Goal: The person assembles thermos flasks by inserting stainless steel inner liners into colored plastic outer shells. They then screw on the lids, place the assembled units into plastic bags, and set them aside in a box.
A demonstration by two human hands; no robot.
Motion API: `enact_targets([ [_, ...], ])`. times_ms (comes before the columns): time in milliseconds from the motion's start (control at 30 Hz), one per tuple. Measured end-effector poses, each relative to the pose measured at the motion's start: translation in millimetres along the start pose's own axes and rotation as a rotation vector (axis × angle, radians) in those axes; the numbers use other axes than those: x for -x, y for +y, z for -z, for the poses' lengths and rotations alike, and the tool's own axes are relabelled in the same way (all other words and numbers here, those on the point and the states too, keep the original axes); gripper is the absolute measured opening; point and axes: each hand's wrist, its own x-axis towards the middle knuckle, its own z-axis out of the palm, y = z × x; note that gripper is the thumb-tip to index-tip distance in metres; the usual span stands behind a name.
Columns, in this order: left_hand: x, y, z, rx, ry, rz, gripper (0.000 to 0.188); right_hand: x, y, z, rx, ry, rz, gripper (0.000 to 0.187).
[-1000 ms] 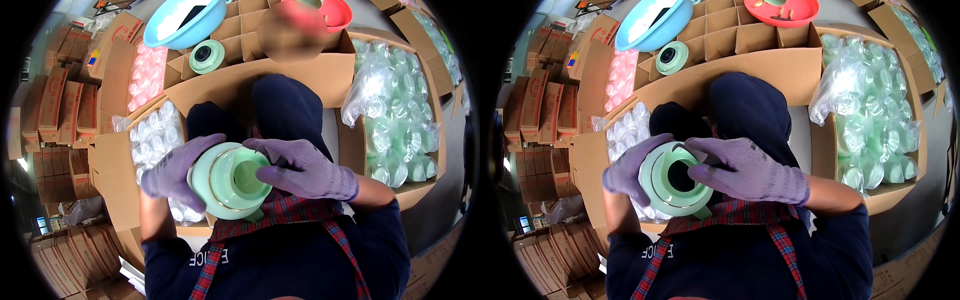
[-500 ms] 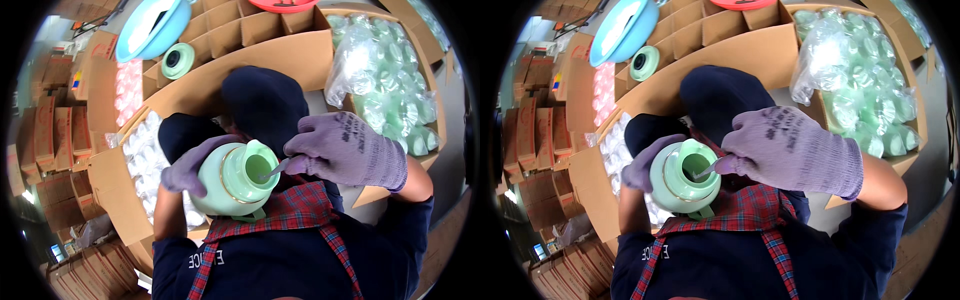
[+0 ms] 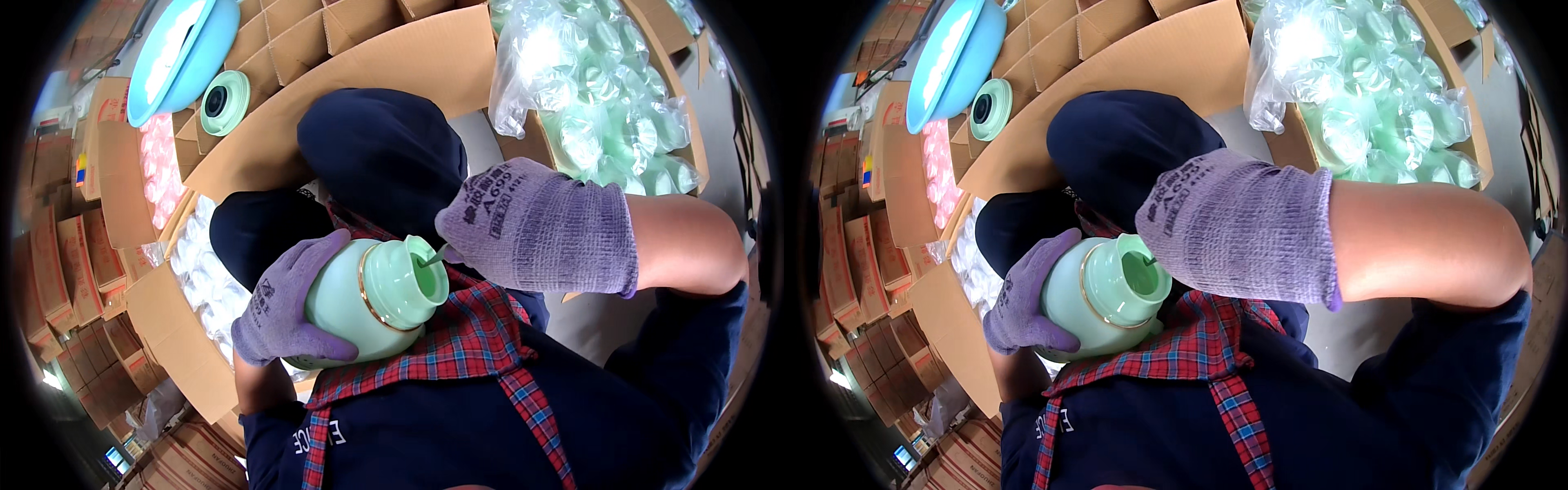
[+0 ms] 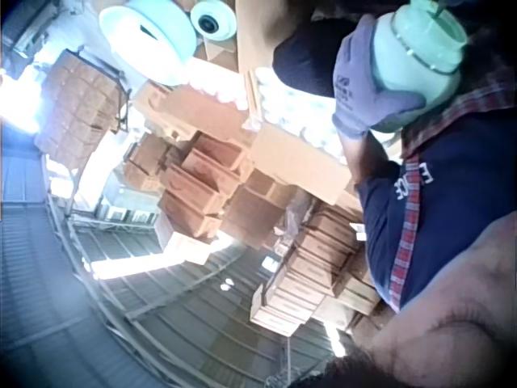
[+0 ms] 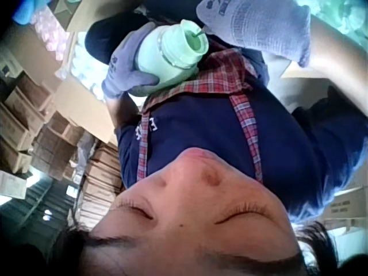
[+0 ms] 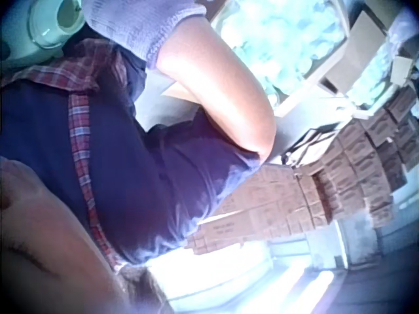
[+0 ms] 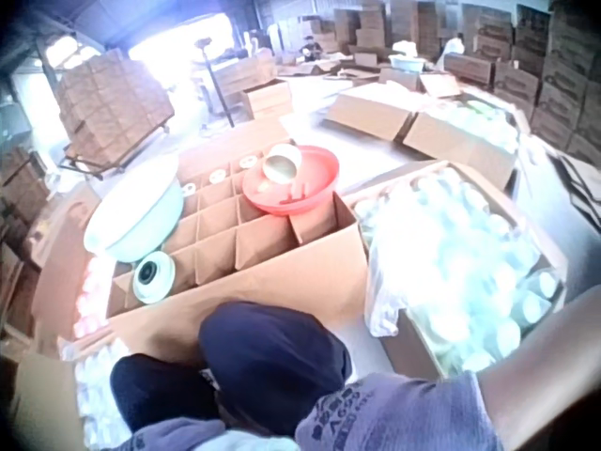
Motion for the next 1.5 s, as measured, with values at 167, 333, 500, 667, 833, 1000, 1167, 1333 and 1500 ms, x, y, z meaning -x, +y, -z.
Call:
enact_targets([
  [167, 3.7, -7.1, -7.3, 0.094, 0.013, 0.089, 0.124, -16.1, 4.7, 10.2, 0.008, -0.11, 0.015, 0.014],
  [333, -6.1, -17.5, -9.6, 0.223, 0.003, 0.079, 0.121, -22.5, -16.5, 24.6, 0.131, 0.03, -0.11, 0.013],
  [500, -11.2, -26.8, -13.9, 0.519, -0.038, 0.174, 0.126, -25.9, -12.5, 14.2, 0.221, -0.024, -0.08, 0.015],
  [667, -17.1, -33.4, -15.8, 0.869, -0.105, 0.257, 0.134, -39.9, -8.5, 5.7, 0.374, -0.014, 0.021, 0.017],
  [833, -31.2, -67.2, -27.2, 0.997, -0.172, 0.274, 0.104, -40.5, -10.0, -0.6, 0.483, 0.449, 0.145, 0.016],
  [1000, -35.2, -75.3, -41.9, 1.167, -0.239, 0.212, 0.098, -63.5, -1.5, -2.7, 0.409, 0.59, 0.386, 0.019],
  [1167, -55.2, -60.1, -47.4, 1.247, -0.392, 0.059, 0.091, -49.8, -20.0, 26.1, 0.373, 0.378, 0.397, 0.022],
  [1333, -48.8, -53.0, -40.5, 1.311, -0.434, -0.002, 0.084, -25.1, -27.2, 54.5, 0.223, 0.182, 0.255, 0.026],
  [1500, -27.1, -50.8, -53.5, 1.377, -0.378, -0.008, 0.078, -15.9, -24.2, 36.8, -0.382, 0.231, -0.07, 0.038],
])
